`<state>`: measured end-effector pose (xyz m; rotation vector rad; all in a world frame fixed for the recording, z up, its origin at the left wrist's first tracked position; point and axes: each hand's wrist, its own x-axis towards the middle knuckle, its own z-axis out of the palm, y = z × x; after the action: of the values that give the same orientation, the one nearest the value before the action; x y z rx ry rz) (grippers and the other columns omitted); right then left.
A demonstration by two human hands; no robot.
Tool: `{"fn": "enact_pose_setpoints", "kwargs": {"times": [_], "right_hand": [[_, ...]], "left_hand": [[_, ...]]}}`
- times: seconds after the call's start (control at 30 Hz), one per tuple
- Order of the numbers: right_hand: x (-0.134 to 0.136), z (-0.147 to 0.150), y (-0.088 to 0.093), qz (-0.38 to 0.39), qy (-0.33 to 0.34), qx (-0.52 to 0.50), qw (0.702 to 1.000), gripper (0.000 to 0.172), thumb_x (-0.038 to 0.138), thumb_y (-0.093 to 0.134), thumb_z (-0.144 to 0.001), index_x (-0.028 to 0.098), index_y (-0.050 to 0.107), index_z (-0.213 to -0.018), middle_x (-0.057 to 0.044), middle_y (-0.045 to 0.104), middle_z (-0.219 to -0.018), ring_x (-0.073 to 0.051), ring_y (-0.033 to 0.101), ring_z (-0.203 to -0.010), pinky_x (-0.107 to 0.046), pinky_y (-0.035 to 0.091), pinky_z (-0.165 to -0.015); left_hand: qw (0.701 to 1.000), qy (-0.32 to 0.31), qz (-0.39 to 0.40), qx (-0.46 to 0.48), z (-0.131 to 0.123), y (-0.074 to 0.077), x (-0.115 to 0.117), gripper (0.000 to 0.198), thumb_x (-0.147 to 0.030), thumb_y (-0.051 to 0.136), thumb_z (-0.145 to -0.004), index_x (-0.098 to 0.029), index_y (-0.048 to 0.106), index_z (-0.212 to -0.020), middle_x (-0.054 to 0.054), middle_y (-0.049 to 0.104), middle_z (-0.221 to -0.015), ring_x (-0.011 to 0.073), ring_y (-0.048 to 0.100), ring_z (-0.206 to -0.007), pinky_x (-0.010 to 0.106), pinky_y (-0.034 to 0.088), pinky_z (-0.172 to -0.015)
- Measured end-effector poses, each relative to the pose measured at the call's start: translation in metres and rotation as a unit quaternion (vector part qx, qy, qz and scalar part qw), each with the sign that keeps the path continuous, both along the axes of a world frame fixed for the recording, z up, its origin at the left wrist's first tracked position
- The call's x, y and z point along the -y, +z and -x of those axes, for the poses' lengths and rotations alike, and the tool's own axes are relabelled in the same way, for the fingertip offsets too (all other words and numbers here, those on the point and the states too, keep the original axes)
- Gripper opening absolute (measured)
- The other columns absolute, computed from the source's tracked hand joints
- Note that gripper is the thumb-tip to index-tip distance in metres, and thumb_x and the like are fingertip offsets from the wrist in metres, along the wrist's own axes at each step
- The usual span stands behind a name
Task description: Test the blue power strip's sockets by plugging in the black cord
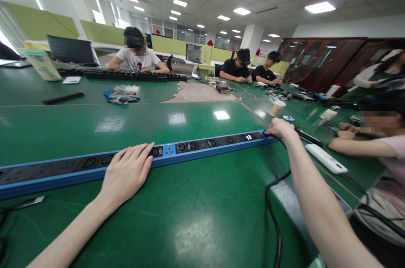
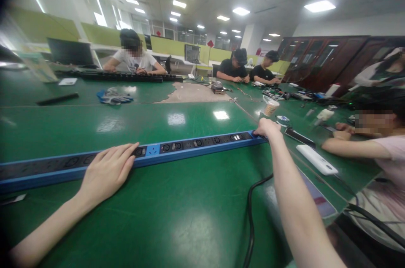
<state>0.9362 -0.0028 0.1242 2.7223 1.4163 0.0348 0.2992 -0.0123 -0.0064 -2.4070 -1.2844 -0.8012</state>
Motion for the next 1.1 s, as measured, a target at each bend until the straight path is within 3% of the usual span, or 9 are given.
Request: {"fn": "enact_pose_setpoints", "kwargs": {"times": [0.17, 0.37, 0.6, 0.87, 1.1], "right_hand": [[0.008, 0.013, -0.011, -0.027, -0.006, 0.052, 0.998, 0.046, 0.053, 0.086, -0.071, 0.020, 0.079, -0.101, -0.023, 0.075, -0.114, -0.040, 0.074, -0.108, -0.053, 0.057, -0.091], [0.010, -0.002, -0.010, -0.021, 0.009, 0.011, 1.000, 0.043, 0.057, 0.083, -0.070, 0.024, 0.080, -0.097, -0.016, 0.078, -0.105, -0.034, 0.075, -0.099, -0.046, 0.057, -0.086], [0.027, -0.005, -0.023, -0.088, 0.024, -0.016, 0.996, 0.035, 0.056, 0.077, -0.078, 0.026, 0.080, -0.095, -0.012, 0.079, -0.101, -0.030, 0.076, -0.090, -0.039, 0.056, -0.080], [0.031, 0.014, -0.004, -0.055, 0.020, -0.015, 0.998, 0.030, 0.051, 0.081, -0.076, 0.025, 0.081, -0.090, -0.008, 0.078, -0.088, -0.026, 0.076, -0.089, -0.032, 0.055, -0.078], [0.034, 0.016, 0.005, -0.115, 0.084, -0.060, 0.988, 0.026, 0.045, 0.089, -0.067, 0.023, 0.074, -0.069, -0.002, 0.071, -0.063, -0.022, 0.072, -0.068, -0.027, 0.053, -0.064]], "left_hand": [[1.000, 0.005, 0.008, -0.003, -0.001, 0.002, 0.002, 0.055, -0.039, 0.041, -0.107, -0.023, 0.050, -0.158, 0.013, 0.063, -0.150, 0.0334, 0.058, -0.136, 0.053, 0.037, -0.117], [1.000, 0.004, 0.014, -0.009, -0.001, 0.002, 0.001, 0.056, -0.040, 0.042, -0.107, -0.022, 0.050, -0.159, 0.013, 0.062, -0.151, 0.0334, 0.057, -0.138, 0.053, 0.036, -0.118], [1.000, 0.005, 0.014, -0.004, -0.001, 0.001, 0.001, 0.055, -0.040, 0.042, -0.107, -0.022, 0.051, -0.158, 0.013, 0.062, -0.151, 0.0334, 0.057, -0.138, 0.053, 0.035, -0.119], [1.000, 0.009, 0.011, -0.009, -0.001, 0.001, -0.001, 0.058, -0.043, 0.042, -0.106, -0.021, 0.050, -0.159, 0.013, 0.061, -0.152, 0.0337, 0.058, -0.137, 0.053, 0.036, -0.120], [1.000, 0.007, 0.006, -0.018, 0.002, -0.004, -0.001, 0.061, -0.042, 0.041, -0.107, -0.024, 0.042, -0.165, 0.010, 0.053, -0.161, 0.0335, 0.054, -0.143, 0.055, 0.034, -0.124]]}}
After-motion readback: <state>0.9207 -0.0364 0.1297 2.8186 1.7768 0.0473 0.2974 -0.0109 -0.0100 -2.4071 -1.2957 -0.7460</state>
